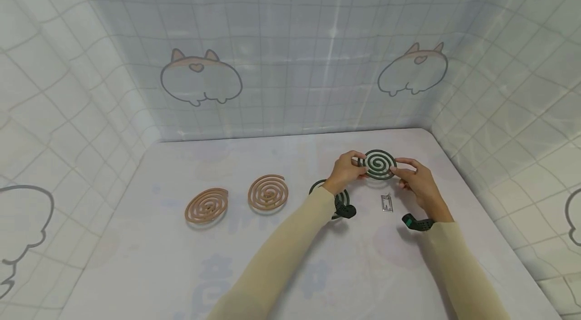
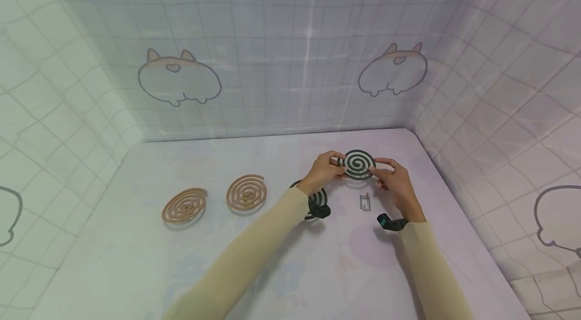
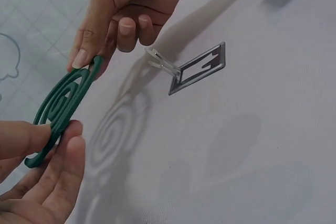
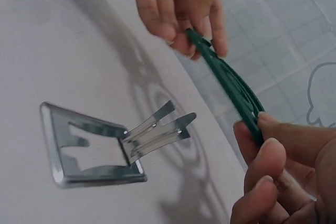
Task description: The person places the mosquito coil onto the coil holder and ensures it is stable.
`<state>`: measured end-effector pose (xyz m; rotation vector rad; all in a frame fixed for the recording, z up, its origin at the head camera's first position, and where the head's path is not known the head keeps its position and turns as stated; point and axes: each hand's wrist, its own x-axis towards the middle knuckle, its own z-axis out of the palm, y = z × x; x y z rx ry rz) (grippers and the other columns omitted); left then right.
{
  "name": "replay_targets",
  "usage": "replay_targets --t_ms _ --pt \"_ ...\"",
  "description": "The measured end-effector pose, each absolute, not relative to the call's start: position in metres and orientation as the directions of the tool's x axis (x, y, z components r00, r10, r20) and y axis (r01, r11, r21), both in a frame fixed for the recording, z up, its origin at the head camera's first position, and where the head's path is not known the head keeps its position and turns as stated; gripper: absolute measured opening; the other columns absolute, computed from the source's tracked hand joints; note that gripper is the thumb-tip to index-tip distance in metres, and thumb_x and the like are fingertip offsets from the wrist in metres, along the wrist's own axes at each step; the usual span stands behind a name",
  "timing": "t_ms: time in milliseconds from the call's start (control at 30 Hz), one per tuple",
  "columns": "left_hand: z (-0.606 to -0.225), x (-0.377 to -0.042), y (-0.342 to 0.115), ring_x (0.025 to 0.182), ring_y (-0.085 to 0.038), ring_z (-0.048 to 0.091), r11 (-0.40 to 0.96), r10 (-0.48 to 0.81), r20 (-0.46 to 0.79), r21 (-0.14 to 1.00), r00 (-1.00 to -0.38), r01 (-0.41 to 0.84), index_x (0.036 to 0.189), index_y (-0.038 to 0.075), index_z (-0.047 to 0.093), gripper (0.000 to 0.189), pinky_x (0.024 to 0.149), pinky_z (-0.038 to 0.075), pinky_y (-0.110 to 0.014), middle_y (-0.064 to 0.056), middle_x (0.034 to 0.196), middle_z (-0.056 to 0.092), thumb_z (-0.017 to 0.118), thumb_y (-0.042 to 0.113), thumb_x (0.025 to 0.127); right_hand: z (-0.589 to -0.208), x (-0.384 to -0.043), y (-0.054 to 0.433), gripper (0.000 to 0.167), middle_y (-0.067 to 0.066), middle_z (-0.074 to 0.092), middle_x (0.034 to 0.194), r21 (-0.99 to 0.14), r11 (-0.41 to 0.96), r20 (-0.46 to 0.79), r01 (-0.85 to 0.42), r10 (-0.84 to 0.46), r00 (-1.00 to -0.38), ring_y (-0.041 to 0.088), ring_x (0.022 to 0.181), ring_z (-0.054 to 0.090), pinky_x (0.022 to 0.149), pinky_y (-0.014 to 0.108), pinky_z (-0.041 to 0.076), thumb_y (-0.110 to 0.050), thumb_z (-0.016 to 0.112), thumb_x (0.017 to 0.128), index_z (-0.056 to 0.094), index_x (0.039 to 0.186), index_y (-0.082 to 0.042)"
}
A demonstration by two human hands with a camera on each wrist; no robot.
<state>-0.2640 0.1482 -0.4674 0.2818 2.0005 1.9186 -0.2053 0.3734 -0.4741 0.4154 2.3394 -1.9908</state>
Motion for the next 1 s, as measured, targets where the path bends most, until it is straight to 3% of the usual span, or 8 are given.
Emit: replay_targets --t_ms 200,400,533,800,1000 --pt "-0.471 -0.262 0.149 0.074 -0.028 0.071 0.002 0.374 -0.107 0.993 -0.921 -0.115 0.119 0.003 0.068 0.029 0.080 0.061 -0.044 -0.011 0.092 0.061 0.072 -0.008 0.092 -0.477 -0.201 0.374 0.058 -0.006 0.074 0.089 -0.977 0.126 -0.152 0.170 0.143 -0.978 0.013 0.061 0.056 0.058 0.026 0.052 -0.025 0.074 0.098 0.048 0.147 -0.009" --pt "-0.473 -0.259 0.150 0.080 -0.036 0.072 0.001 0.363 -0.100 0.994 -0.926 -0.106 0.118 0.004 0.069 0.027 0.081 0.061 -0.046 -0.009 0.094 0.061 0.073 -0.006 0.093 -0.478 -0.196 0.372 0.051 -0.004 0.074 0.088 -0.984 0.111 -0.123 0.139 0.141 -0.982 0.012 0.060 0.056 0.057 0.025 0.051 -0.025 0.075 0.097 0.054 0.141 -0.012" --pt "-0.472 -0.255 0.151 0.078 -0.033 0.072 0.007 0.368 -0.097 0.995 -0.925 -0.101 0.117 0.005 0.070 0.026 0.082 0.061 -0.046 -0.008 0.096 0.061 0.073 -0.004 0.093 -0.479 -0.191 0.372 0.046 -0.006 0.072 0.085 -0.982 0.120 -0.126 0.145 0.155 -0.980 0.011 0.060 0.055 0.057 0.025 0.050 -0.028 0.076 0.096 0.058 0.136 -0.014" --pt "-0.468 -0.249 0.154 0.084 -0.036 0.072 -0.005 0.382 -0.111 0.992 -0.917 -0.123 0.115 0.007 0.071 0.025 0.084 0.060 -0.048 -0.006 0.095 0.062 0.074 -0.005 0.092 -0.478 -0.180 0.374 0.044 0.001 0.072 0.085 -0.981 0.133 -0.119 0.140 0.153 -0.981 0.010 0.059 0.054 0.054 0.025 0.049 -0.029 0.076 0.096 0.059 0.133 -0.012" --pt "-0.470 -0.246 0.155 0.074 -0.024 0.071 0.039 0.381 -0.117 0.993 -0.917 -0.111 0.114 0.010 0.072 0.026 0.082 0.061 -0.047 -0.004 0.095 0.062 0.076 -0.002 0.092 -0.478 -0.173 0.372 0.045 0.002 0.070 0.083 -0.983 0.125 -0.114 0.131 0.136 -0.984 0.010 0.059 0.053 0.053 0.026 0.048 -0.027 0.075 0.097 0.057 0.134 -0.009"
